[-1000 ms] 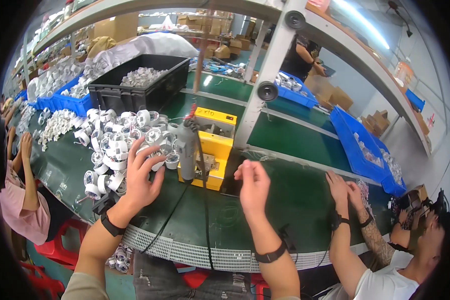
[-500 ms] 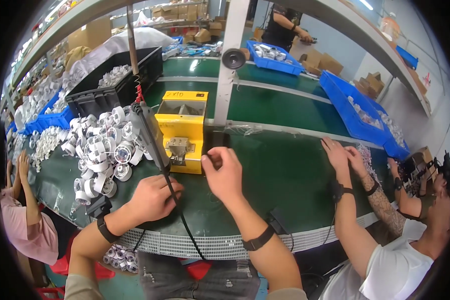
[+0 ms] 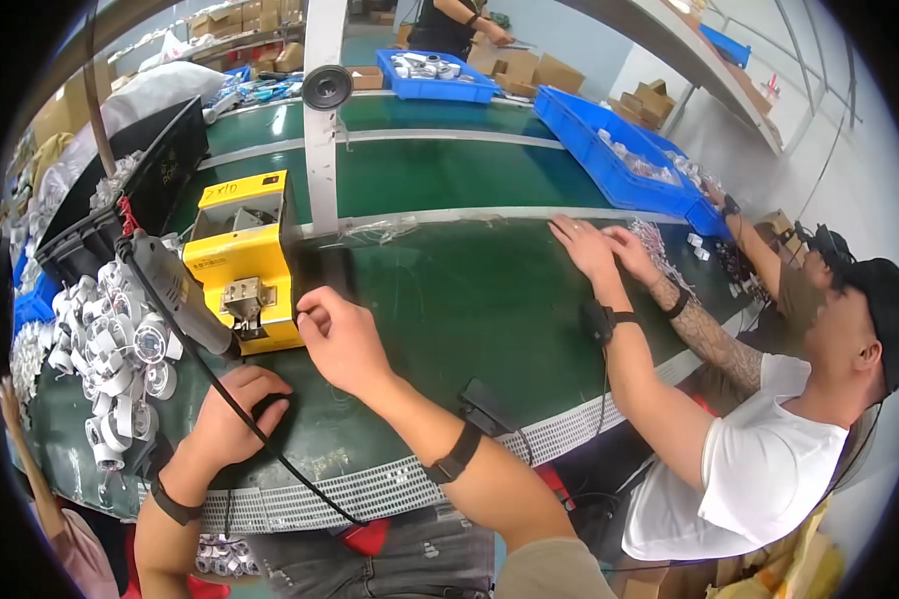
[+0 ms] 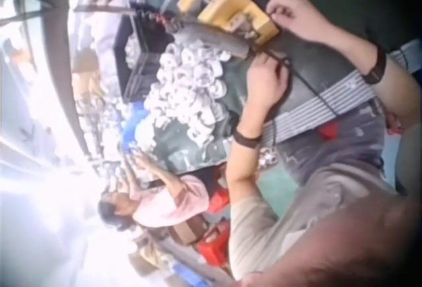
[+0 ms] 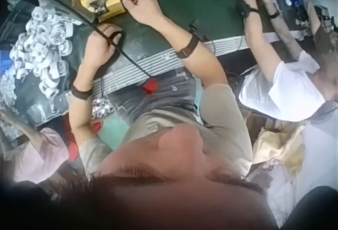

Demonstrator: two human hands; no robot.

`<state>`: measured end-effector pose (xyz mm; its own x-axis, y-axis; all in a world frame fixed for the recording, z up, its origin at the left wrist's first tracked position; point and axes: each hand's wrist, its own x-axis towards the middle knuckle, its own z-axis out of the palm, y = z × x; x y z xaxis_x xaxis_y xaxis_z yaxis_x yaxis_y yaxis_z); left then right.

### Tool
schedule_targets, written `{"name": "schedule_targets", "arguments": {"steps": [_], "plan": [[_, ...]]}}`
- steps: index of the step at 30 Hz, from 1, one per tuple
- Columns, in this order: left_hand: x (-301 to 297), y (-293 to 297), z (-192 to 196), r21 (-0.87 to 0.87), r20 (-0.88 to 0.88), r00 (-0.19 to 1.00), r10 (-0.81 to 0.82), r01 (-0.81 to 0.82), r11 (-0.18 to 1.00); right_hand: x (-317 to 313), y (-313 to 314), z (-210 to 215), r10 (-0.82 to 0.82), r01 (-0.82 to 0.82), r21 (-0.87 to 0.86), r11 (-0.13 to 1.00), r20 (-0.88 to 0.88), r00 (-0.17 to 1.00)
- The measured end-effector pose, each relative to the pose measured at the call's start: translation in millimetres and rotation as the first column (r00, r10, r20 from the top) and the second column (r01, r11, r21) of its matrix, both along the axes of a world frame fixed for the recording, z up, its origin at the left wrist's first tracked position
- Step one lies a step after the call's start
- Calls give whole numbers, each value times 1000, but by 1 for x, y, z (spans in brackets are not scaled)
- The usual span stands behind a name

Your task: The person assembles electronic components by inserting a circuit board into a white plastic housing, securing it with a power screwdriver, and then detaching small blue circuit boards from a panel to install them.

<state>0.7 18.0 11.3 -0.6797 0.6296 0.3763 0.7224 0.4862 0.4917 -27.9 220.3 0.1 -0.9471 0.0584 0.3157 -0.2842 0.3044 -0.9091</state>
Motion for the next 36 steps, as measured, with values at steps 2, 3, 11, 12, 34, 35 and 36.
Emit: {"name": "schedule_targets", "arguments": {"steps": [2, 3, 11, 12, 34, 35, 36], "plan": [[-3, 0, -1, -24, -23, 999, -49, 49, 999, -1, 1, -2, 2, -2, -3, 1000, 7, 1000], [-4, 0, -1, -49, -49, 994, -96, 93, 994, -1, 1, -3, 8, -8, -7, 1000, 9, 1000], [-4, 0, -2, -30, -34, 995, -89, 88, 996, -4, 1, -11, 21, -20, -14, 1000, 40, 999], [-4, 0, -2, -21, -36, 995, -93, 93, 995, -4, 1, -11, 15, -15, -17, 1000, 39, 999], [-2, -3, -1, -39, -3, 996, -93, 93, 995, -8, 0, -17, 27, -25, -26, 999, 83, 996], [-2, -3, -1, -31, -7, 994, -110, 109, 993, -7, 0, -14, 18, -16, -26, 1000, 94, 995], [-3, -3, -1, -24, -12, 992, -126, 125, 992, -6, 1, -13, 10, -8, -25, 1000, 104, 994]]}}
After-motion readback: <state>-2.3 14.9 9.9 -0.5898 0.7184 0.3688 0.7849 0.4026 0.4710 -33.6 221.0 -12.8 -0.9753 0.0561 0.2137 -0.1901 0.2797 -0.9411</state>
